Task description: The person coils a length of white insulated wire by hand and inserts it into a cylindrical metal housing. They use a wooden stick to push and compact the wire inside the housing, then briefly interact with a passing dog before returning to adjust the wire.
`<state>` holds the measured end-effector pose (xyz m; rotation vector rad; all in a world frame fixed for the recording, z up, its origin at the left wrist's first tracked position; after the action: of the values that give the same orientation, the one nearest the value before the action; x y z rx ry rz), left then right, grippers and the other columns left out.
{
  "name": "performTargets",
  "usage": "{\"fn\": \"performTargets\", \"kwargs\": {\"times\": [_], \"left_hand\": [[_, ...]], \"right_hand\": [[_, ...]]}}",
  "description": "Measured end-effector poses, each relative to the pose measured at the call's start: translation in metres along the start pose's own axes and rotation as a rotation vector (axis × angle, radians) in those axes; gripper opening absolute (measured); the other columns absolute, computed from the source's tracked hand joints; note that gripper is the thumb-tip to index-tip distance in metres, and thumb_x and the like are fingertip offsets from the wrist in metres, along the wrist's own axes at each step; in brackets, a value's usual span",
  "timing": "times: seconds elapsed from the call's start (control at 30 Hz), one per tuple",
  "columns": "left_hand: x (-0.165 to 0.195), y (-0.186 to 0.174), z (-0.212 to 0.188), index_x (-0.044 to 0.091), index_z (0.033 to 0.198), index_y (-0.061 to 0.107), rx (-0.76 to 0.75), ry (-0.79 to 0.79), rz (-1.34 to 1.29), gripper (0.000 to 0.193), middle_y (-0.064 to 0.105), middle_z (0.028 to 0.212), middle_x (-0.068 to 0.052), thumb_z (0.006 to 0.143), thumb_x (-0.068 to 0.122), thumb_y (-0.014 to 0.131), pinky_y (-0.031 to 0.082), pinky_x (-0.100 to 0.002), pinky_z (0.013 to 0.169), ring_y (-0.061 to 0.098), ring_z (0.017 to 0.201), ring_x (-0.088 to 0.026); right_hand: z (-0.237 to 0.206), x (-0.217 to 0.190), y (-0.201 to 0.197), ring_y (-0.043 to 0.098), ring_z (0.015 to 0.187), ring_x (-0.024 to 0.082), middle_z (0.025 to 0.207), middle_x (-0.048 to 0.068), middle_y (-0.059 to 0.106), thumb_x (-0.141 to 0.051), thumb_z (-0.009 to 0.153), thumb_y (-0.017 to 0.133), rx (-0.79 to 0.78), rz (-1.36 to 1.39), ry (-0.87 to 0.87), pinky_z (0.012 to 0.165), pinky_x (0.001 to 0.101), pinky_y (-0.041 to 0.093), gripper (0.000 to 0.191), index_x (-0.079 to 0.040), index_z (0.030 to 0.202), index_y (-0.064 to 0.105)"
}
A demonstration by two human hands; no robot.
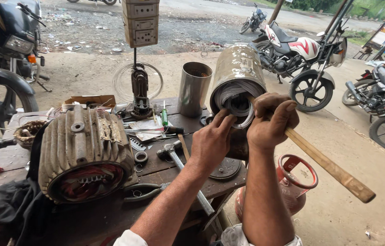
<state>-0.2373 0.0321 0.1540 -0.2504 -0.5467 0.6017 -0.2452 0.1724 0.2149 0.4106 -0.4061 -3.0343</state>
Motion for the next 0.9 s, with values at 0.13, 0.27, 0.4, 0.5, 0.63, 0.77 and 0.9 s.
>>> {"fn": "performTargets", "kwargs": {"times": [0.13,0.27,0.4,0.5,0.63,0.77,0.9], "left_hand": [[-0.005,0.0,0.001,0.013,0.13,0.061,0.029,0.007,-0.025,0.036,0.061,0.139,-0.014,0.095,0.02,0.069,0.061,-0.042,0.068,0.074,0.09,-0.034],[-0.014,0.008,0.003,0.012,0.134,0.059,-0.039,-0.03,0.0,0.042,0.059,0.144,-0.015,0.095,0.022,0.069,0.061,-0.041,0.067,0.075,0.088,-0.033],[-0.01,0.004,0.0,0.012,0.136,0.058,0.038,0.024,-0.002,0.045,0.059,0.143,-0.015,0.094,0.022,0.069,0.061,-0.04,0.068,0.076,0.091,-0.033],[-0.009,0.005,-0.003,0.011,0.135,0.058,0.043,0.006,0.01,0.042,0.06,0.142,-0.015,0.096,0.023,0.069,0.061,-0.04,0.066,0.075,0.085,-0.032],[-0.004,0.006,-0.003,0.009,0.132,0.058,0.033,0.007,0.016,0.037,0.061,0.141,-0.014,0.098,0.023,0.067,0.06,-0.042,0.064,0.075,0.081,-0.033],[-0.001,0.006,0.0,0.005,0.13,0.055,-0.053,0.003,-0.01,0.037,0.059,0.141,-0.017,0.1,0.025,0.063,0.059,-0.044,0.059,0.073,0.077,-0.036],[0.004,0.008,0.005,0.006,0.12,0.055,-0.208,0.017,0.045,0.031,0.059,0.137,-0.02,0.099,0.029,0.061,0.057,-0.049,0.054,0.072,0.074,-0.041]], "right_hand": [[0.003,0.013,-0.008,0.041,0.053,0.013,0.065,0.007,0.051,-0.049,0.117,0.043,0.148,-0.025,0.098,0.055,0.0265,0.034,0.056,-0.004,0.085,0.053],[-0.007,0.009,-0.009,0.042,0.052,0.014,0.061,0.006,0.051,-0.05,0.117,0.043,0.235,-0.032,0.127,0.056,0.0273,0.035,0.06,-0.005,0.079,0.053],[-0.028,-0.022,0.0,0.036,0.046,0.01,0.056,0.004,0.046,-0.056,0.117,0.041,0.178,-0.099,0.12,0.05,0.0248,0.031,0.068,-0.007,0.072,0.05],[-0.038,-0.048,-0.003,0.039,0.049,0.012,0.06,0.006,0.05,-0.06,0.116,0.035,0.145,-0.095,0.172,0.052,0.0268,0.032,0.07,-0.005,0.077,0.054],[-0.047,-0.072,-0.005,0.039,0.049,0.014,0.058,0.006,0.048,-0.059,0.116,0.036,0.17,0.062,0.163,0.054,0.0297,0.034,0.068,-0.003,0.082,0.055],[-0.049,-0.095,-0.007,0.039,0.046,0.016,0.057,0.007,0.048,-0.063,0.111,0.038,0.15,-0.015,0.12,0.052,0.0324,0.036,0.069,-0.003,0.081,0.055],[-0.026,-0.107,-0.021,0.033,0.04,0.011,0.05,0.005,0.045,-0.065,0.108,0.037,0.107,0.025,0.02,0.045,0.0282,0.031,0.07,-0.005,0.076,0.054]]}}
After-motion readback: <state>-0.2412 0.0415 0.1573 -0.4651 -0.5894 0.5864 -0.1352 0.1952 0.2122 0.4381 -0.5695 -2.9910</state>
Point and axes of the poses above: each hand's wrist, its own z-axis towards the middle knuckle, its own y-axis out of the palm, x = y × z, the point moved 8 cm from there along z, towards the middle knuckle
